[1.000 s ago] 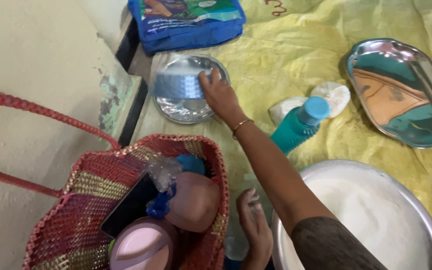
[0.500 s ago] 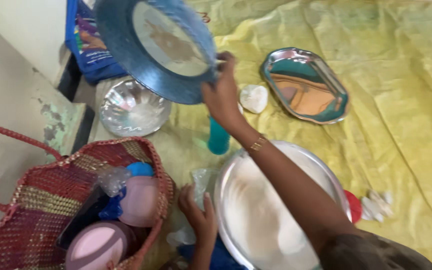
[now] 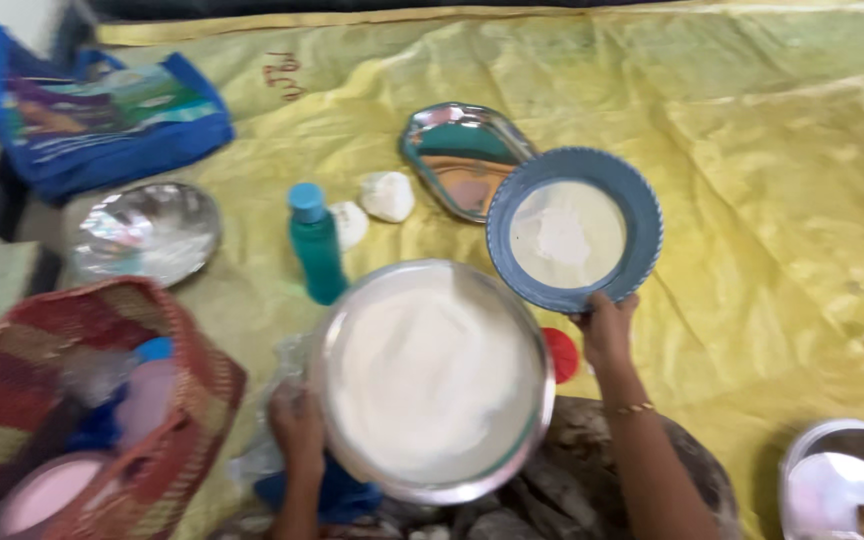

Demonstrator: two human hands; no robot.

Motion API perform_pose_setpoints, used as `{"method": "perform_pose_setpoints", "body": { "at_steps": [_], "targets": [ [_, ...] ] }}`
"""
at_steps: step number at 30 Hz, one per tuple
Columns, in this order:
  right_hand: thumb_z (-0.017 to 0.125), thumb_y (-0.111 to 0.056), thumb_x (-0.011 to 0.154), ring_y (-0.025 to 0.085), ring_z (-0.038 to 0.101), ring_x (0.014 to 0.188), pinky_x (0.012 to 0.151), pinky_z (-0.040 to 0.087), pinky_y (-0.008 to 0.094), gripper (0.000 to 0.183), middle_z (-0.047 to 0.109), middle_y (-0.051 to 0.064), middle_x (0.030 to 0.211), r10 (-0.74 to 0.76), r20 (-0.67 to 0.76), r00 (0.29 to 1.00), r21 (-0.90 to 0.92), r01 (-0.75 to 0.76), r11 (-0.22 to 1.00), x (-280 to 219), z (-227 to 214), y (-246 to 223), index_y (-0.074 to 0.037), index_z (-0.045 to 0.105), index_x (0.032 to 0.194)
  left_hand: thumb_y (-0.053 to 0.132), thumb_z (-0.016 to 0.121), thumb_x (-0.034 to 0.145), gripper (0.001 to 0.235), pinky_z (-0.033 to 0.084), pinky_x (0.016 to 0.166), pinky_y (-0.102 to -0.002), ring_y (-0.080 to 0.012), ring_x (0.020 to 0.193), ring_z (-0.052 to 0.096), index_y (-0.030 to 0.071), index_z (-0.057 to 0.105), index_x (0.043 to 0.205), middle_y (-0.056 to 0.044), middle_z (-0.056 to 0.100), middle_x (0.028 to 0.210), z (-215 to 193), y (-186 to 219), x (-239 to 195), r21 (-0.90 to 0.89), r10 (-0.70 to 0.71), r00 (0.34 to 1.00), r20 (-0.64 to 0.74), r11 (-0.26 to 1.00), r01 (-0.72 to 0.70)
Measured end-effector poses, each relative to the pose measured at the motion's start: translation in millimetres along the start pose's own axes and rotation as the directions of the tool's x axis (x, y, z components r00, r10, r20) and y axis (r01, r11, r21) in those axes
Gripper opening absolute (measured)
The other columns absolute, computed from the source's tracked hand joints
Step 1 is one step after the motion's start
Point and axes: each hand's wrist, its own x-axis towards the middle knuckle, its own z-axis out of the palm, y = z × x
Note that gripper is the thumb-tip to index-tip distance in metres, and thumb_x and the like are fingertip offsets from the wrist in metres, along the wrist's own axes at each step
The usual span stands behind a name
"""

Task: The person empties a white powder from a plastic bag into a sieve placed over a metal bowl. They then shake the sieve to sift the powder into the bowl below. Finally, they use their hand to spread the sifted powder evenly in the bowl.

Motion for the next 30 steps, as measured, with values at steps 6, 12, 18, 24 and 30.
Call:
{"method": "perform_pose_setpoints", "body": {
  "at_steps": [6, 12, 18, 24, 30],
  "targets": [
    [0.054, 0.002, 0.087, 0.021, 0.058, 0.067, 0.049, 0.047, 0.033, 0.038, 0.057, 0.015, 0.098, 0.083, -0.082, 0.993, 0.188, -0.066, 0.980, 53, -71, 67, -0.005, 0.035, 0.119, 0.031, 0.065, 0.100, 0.059, 0.032, 0.116, -0.058, -0.0526, 0.133, 0.044, -0.011, 0.053, 0.139, -0.035, 0.052, 0.139, -8, 12, -6, 0.378, 0.146, 0.983, -0.109, 0.921, -0.095],
    [0.054, 0.000, 0.089, 0.021, 0.058, 0.063, 0.050, 0.050, 0.034, 0.036, 0.058, 0.012, 0.095, 0.190, -0.188, 0.964, 0.126, -0.168, 0.978, 42, -68, 87, -0.007, 0.035, 0.119, 0.031, 0.060, 0.106, 0.059, 0.019, 0.126, -0.060, -0.0542, 0.150, 0.035, -0.010, 0.048, 0.147, -0.035, 0.043, 0.160, 9, 44, 44, 0.429, 0.410, 0.910, 0.066, 0.811, -0.397],
    [0.058, 0.001, 0.085, 0.017, 0.062, 0.062, 0.045, 0.049, 0.029, 0.047, 0.065, 0.010, 0.094, 0.180, 0.147, 0.973, 0.146, -0.201, 0.969, -13, -19, 63, -0.009, 0.041, 0.128, 0.031, 0.055, 0.105, 0.055, 0.041, 0.104, -0.065, -0.0560, 0.116, 0.053, -0.001, 0.053, 0.150, -0.033, 0.053, 0.133, 53, 124, 21, -0.196, -0.267, 0.919, 0.289, 0.924, 0.330],
    [0.065, -0.008, 0.086, 0.016, 0.062, 0.064, 0.048, 0.050, 0.028, 0.061, 0.063, 0.010, 0.095, 0.266, 0.413, 0.871, -0.113, -0.241, 0.964, -80, 33, 51, -0.008, 0.039, 0.142, 0.018, 0.053, 0.108, 0.056, 0.037, 0.110, -0.035, -0.0211, 0.133, 0.051, 0.000, 0.038, 0.158, -0.012, 0.052, 0.153, 75, 170, -3, -0.376, -0.009, 0.865, 0.501, 0.898, 0.227],
    [0.059, -0.042, 0.103, 0.030, 0.054, 0.126, 0.097, 0.049, 0.044, 0.068, 0.053, 0.020, 0.141, 0.069, 0.478, 0.875, -0.437, 0.170, 0.883, -86, 35, 74, -0.001, 0.038, 0.153, 0.005, 0.048, 0.105, 0.060, 0.037, 0.120, -0.040, -0.0286, 0.141, 0.050, -0.002, 0.034, 0.162, -0.019, 0.048, 0.159, 45, 149, 3, -0.496, 0.190, 0.941, 0.279, 0.868, -0.028]
  ]
}}
